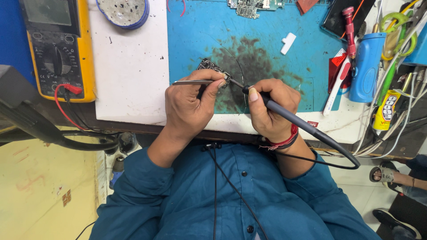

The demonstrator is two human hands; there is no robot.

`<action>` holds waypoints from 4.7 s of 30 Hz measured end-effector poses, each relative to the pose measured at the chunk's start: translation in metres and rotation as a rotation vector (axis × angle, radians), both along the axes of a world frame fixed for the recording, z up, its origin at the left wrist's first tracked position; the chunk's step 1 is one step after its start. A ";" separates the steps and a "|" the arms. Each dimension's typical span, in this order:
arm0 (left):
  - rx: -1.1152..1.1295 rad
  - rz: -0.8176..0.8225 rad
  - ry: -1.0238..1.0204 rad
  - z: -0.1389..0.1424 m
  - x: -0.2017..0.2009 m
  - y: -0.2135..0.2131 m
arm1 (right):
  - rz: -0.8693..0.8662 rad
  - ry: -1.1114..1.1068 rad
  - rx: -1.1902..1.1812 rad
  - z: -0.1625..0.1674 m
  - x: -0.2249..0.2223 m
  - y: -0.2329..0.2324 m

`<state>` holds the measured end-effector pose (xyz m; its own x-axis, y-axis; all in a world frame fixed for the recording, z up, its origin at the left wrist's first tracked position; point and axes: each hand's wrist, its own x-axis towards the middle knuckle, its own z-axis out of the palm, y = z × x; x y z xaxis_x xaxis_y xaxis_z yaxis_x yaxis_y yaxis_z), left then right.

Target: The person solders a small circuit board on a workbench, holding the board with tweezers in one hand and a soldering iron in the other, applying solder to components on the board. They reposition and turn the board repeatedly while working on different points, with a multimeter and other boards on the bench.

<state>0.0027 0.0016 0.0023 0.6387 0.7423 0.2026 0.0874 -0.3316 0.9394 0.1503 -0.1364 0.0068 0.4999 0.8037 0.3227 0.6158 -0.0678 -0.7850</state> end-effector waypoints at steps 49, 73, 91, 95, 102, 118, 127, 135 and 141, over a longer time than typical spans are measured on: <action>-0.013 0.000 0.013 0.000 0.000 0.000 | -0.003 0.008 -0.002 0.001 -0.001 0.000; -0.017 0.002 0.003 0.000 -0.001 0.000 | 0.001 0.005 0.003 0.001 -0.001 0.001; 0.007 -0.004 -0.007 -0.001 0.000 0.000 | 0.009 0.020 -0.008 0.003 0.000 0.000; -0.022 -0.001 0.000 0.000 0.000 0.000 | 0.004 0.035 -0.005 0.003 0.000 0.001; -0.006 0.001 -0.007 0.000 0.001 0.001 | -0.001 0.029 0.005 -0.001 0.001 -0.002; -0.009 0.316 -0.415 -0.037 -0.033 0.121 | 0.014 0.082 0.046 -0.006 0.003 0.002; 0.244 0.273 -0.318 -0.040 -0.023 0.131 | 0.024 0.098 0.045 -0.005 0.002 0.003; 0.130 0.287 -0.299 -0.050 -0.026 0.132 | 0.024 0.089 0.027 -0.004 0.001 0.001; 0.087 0.256 -0.401 -0.062 -0.030 0.138 | 0.032 0.092 0.021 -0.003 0.000 0.001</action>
<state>-0.0269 0.1392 -0.0595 0.2967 0.8347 0.4640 -0.1867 -0.4257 0.8854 0.1507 -0.1350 0.0038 0.5023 0.8135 0.2932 0.5424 -0.0323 -0.8395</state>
